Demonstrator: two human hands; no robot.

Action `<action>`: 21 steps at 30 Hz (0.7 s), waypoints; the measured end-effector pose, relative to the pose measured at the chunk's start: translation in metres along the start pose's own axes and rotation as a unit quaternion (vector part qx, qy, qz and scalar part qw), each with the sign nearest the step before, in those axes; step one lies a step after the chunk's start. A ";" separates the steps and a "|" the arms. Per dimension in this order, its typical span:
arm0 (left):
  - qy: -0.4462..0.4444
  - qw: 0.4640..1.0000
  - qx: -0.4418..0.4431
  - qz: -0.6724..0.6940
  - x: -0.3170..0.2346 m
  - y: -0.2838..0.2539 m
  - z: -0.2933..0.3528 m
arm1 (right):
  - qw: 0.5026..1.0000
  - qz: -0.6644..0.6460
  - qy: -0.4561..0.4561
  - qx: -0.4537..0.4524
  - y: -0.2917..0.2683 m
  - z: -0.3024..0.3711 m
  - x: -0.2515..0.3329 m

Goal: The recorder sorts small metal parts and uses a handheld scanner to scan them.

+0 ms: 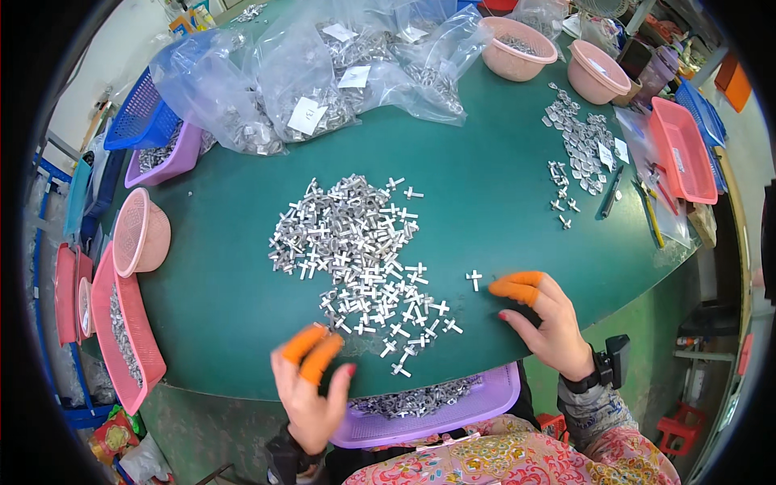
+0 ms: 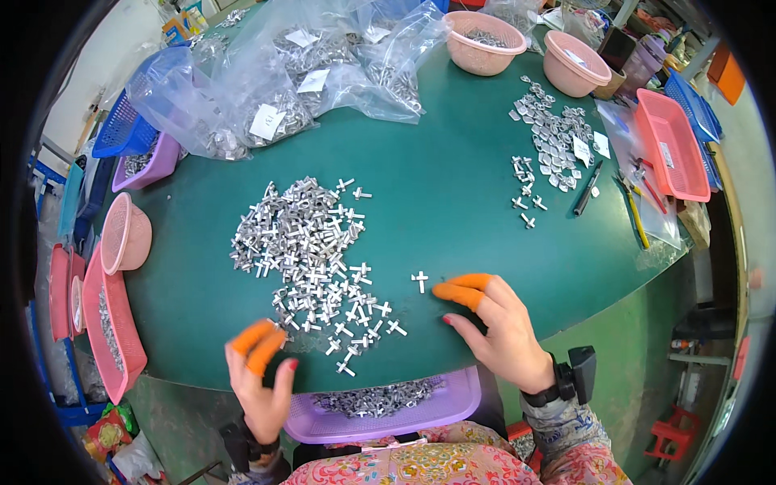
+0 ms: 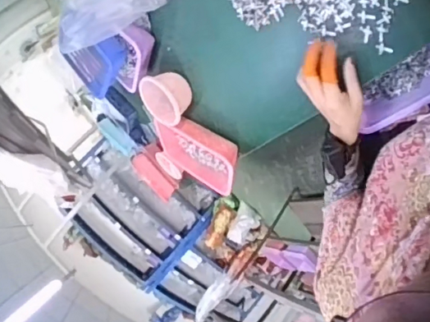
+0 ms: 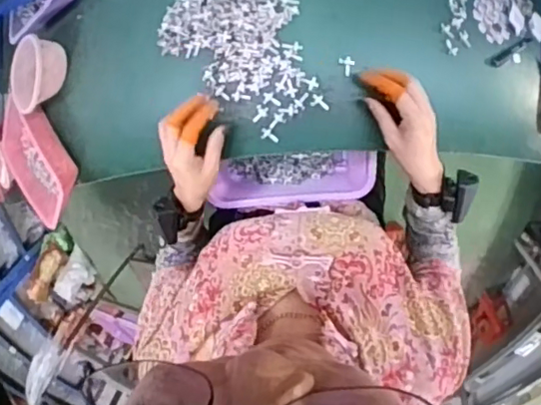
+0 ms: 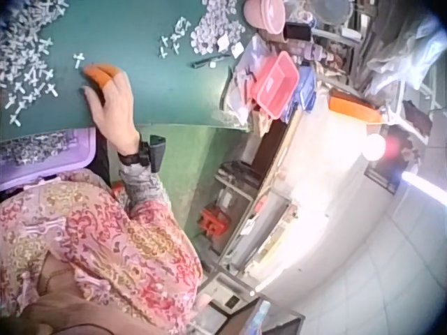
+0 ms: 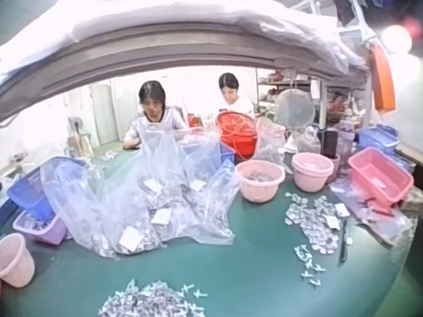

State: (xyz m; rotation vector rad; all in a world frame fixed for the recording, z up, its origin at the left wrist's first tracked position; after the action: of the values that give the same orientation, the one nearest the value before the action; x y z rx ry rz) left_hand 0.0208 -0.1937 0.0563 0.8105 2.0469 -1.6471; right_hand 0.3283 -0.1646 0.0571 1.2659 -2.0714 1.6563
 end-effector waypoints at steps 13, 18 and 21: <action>-0.018 0.992 0.048 0.118 -0.014 -0.012 -0.003 | 0.996 -0.073 -0.046 -0.018 -0.033 0.003 0.060; 0.209 0.949 -0.015 0.235 -0.056 -0.096 0.010 | 0.969 -0.148 -0.188 -0.069 -0.087 0.012 0.111; 0.225 0.938 -0.134 0.226 -0.078 -0.116 0.022 | 0.939 -0.168 -0.241 -0.180 -0.089 0.018 0.120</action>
State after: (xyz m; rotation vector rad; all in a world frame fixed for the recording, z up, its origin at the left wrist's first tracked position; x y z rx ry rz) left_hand 0.0029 -0.2467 0.1863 1.5244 2.0860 -0.9664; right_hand 0.3247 -0.2389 0.1877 1.8854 -2.1073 0.8283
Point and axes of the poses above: each hand's wrist, its own z-axis away from the middle knuckle, its own y-axis out of the palm, x = y × z, the point moved 4 cm from there along -z, towards the middle knuckle, and after that the axes turned 8 degrees about -y, right-handed, at the moved point
